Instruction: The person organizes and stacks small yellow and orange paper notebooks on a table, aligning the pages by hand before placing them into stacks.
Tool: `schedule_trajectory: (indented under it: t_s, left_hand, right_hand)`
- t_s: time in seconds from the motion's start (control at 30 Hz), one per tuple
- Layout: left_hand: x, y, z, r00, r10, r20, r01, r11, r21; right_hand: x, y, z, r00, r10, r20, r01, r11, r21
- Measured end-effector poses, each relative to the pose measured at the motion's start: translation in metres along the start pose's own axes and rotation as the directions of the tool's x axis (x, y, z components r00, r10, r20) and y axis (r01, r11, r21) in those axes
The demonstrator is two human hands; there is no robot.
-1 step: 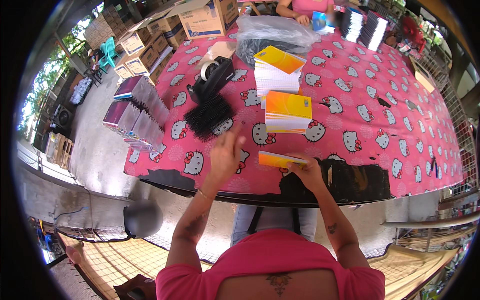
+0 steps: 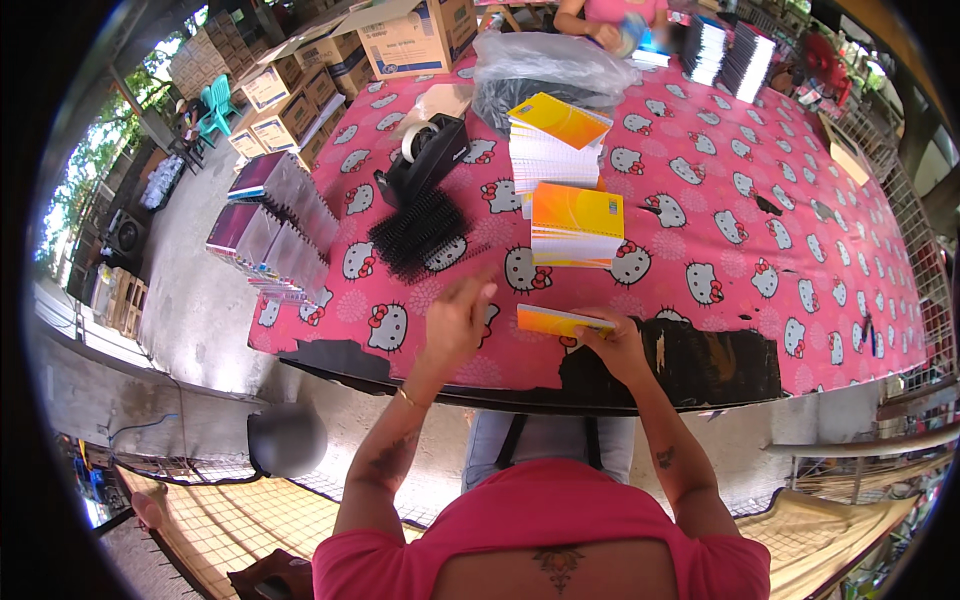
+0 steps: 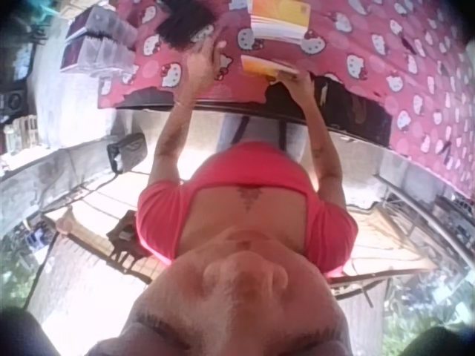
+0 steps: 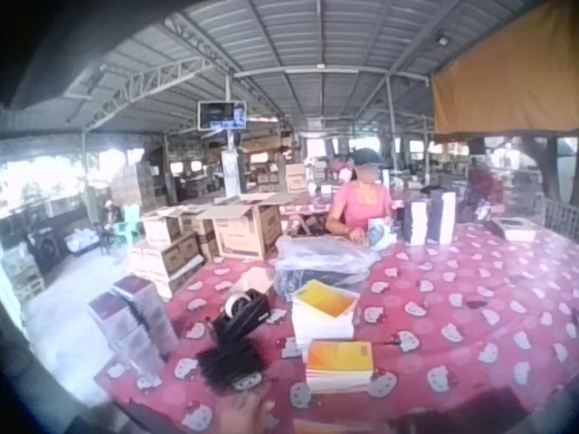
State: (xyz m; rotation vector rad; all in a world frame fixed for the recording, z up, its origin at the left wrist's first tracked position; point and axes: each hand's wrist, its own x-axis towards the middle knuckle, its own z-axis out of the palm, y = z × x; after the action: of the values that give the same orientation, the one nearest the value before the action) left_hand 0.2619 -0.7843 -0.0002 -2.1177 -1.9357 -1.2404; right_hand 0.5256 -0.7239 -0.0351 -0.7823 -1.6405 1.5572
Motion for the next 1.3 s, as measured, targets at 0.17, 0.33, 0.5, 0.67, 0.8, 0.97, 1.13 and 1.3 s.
schedule_trajectory:
  t_s: [0.17,0.33,0.5,0.67,0.8,0.97,1.13,1.3]
  left_hand:
    - [-0.020,0.025,-0.003,0.992,-0.126,0.001,0.120,0.936,-0.331]
    - [-0.026,0.018,0.002,0.996,-0.063,-0.060,0.041,0.949,-0.311]
    - [-0.021,0.016,0.005,0.996,-0.069,-0.062,0.041,0.926,-0.375]
    - [-0.015,0.013,0.000,1.000,-0.012,0.025,0.019,0.951,-0.309]
    - [-0.002,0.004,-0.010,0.970,0.168,0.178,-0.133,0.973,-0.190]
    - [0.005,0.021,-0.020,0.960,0.161,0.231,-0.112,0.971,-0.212]
    - [-0.008,-0.013,-0.010,0.919,0.234,0.319,-0.198,0.970,-0.142]
    - [-0.030,0.049,0.000,0.971,0.145,0.192,-0.217,0.870,0.443]
  right_hand:
    - [0.000,0.012,0.001,0.999,-0.037,0.035,0.032,0.990,0.135]
    - [0.001,0.005,0.003,0.999,-0.049,0.009,0.048,0.997,0.058]
    - [0.000,0.006,0.001,0.999,-0.045,0.023,0.044,0.997,0.069]
    - [-0.002,0.008,0.001,0.999,-0.042,0.024,0.041,0.999,0.032]
    - [-0.003,0.008,0.003,0.998,-0.038,0.054,0.038,0.999,-0.007]
    - [-0.008,0.009,0.006,0.999,0.014,0.044,-0.013,0.999,-0.045]
    - [-0.008,0.004,0.017,0.999,-0.007,0.047,0.010,0.997,-0.071]
    - [-0.013,0.013,0.024,0.999,0.009,-0.033,-0.010,1.000,-0.023]
